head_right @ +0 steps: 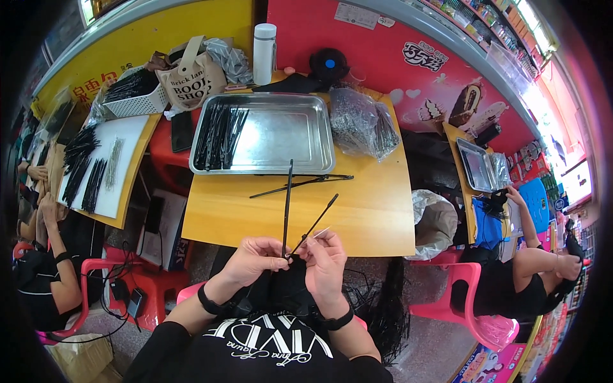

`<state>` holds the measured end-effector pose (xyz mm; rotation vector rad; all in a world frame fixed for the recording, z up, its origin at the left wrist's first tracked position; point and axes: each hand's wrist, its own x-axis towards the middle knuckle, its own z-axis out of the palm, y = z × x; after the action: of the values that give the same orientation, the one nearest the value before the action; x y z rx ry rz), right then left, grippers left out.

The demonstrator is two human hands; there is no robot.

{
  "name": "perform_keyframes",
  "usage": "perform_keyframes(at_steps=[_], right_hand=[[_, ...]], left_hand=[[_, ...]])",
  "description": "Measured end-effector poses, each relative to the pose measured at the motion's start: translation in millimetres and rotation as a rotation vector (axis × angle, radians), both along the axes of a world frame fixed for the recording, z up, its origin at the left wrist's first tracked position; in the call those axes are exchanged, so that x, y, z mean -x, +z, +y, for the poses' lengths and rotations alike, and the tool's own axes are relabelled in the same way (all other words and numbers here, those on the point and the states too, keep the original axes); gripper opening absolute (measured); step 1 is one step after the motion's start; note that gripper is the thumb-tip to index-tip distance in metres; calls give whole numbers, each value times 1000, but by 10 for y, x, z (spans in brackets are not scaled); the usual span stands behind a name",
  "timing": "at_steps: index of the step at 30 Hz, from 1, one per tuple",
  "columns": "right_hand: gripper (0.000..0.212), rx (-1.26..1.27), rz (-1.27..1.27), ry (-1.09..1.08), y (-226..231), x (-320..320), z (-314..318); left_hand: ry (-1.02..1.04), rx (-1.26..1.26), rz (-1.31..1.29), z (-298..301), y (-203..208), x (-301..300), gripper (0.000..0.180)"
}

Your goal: Sorting and inspecting black plastic rods or fan components.

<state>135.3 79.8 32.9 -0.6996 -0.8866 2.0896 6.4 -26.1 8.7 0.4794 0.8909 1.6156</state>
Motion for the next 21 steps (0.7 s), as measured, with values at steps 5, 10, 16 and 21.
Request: perform_keyframes(at_steps=[5,10,16,21], right_hand=[[12,74,16,53,-35,1,-35],[12,99,26,56,-60,6,-13],[14,116,38,77,-100,15,11],[14,131,65,111,-164,20,19]], left_hand=[[-7,-6,-5,-24,12,-3,20],[-16,-10,-5,-13,-4,6,21],[-3,-6,-7,-6,-15,0,24],[8,-5,4,3,14,-10,26]])
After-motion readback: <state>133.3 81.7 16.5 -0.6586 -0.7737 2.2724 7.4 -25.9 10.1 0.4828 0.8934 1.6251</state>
